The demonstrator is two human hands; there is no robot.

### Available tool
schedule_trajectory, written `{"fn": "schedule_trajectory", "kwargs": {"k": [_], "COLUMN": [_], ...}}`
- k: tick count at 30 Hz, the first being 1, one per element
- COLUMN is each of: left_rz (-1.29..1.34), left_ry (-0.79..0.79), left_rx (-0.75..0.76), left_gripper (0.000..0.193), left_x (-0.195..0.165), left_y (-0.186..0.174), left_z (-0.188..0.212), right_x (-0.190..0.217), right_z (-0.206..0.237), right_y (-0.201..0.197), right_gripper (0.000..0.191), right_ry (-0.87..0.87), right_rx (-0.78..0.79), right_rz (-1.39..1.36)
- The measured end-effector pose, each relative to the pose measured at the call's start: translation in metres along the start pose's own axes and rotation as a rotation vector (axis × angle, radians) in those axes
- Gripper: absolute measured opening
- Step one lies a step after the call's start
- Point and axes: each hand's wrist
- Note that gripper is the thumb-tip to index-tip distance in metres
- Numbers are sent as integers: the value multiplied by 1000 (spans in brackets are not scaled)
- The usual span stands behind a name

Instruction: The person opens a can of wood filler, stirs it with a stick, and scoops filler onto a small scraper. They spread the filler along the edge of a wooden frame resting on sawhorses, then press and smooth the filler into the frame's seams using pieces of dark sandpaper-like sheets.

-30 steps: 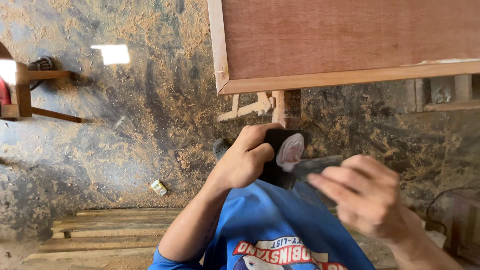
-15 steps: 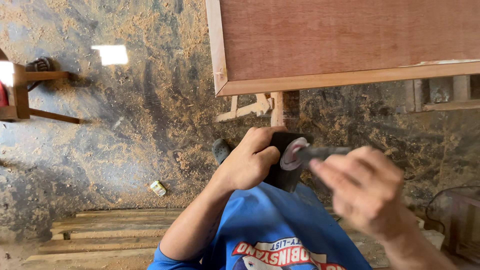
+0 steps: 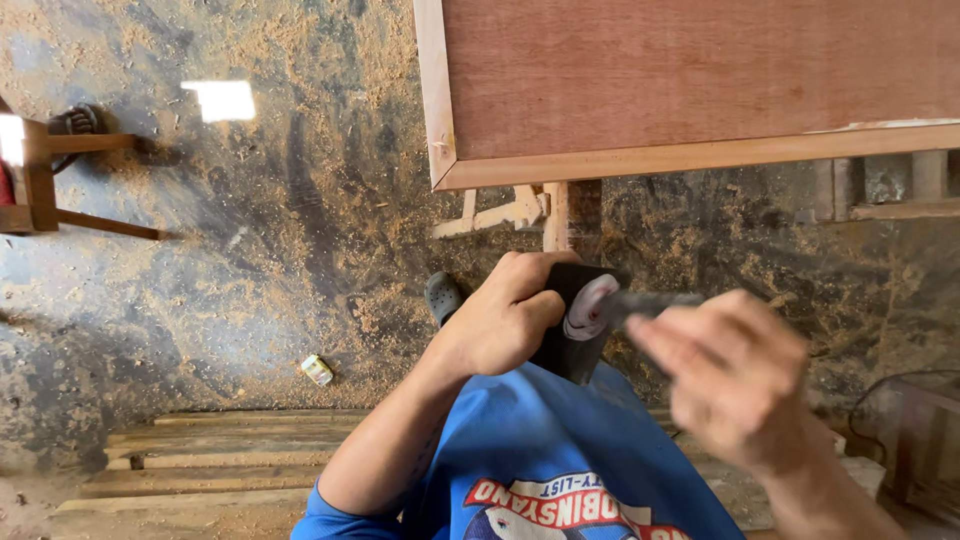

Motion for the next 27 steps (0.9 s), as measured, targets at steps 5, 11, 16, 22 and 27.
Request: {"fn": "schedule_trajectory", "kwargs": {"k": [5, 11, 16, 22, 27], "left_rz": [69, 7, 15, 53, 11], "left_ry": [81, 48, 83, 43, 35], "left_rx": [-13, -18, 6, 33, 22], "left_gripper": [43, 43, 36, 32, 38], "left_x": [2, 2, 2, 0, -1], "left_y": [-3, -5, -5, -2, 0], "left_z": [-6, -9, -13, -17, -20], "right_x": [1, -2, -8, -7, -6], "right_z": [-15, -14, -4, -10, -8], "right_y": [-7, -2, 3, -5, -2], "right_gripper": [25, 25, 27, 22, 19], "right_ry": [41, 31, 4, 42, 120], "right_rx": [34, 12, 19, 26, 7], "right_rz": [-22, -74, -45, -30, -35]}}
Point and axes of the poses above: each hand's wrist, its own z-axis away from the middle knuckle, its own y-axis out of the palm, x = y × z, and after that the axes turned 11 degrees about z, right-handed
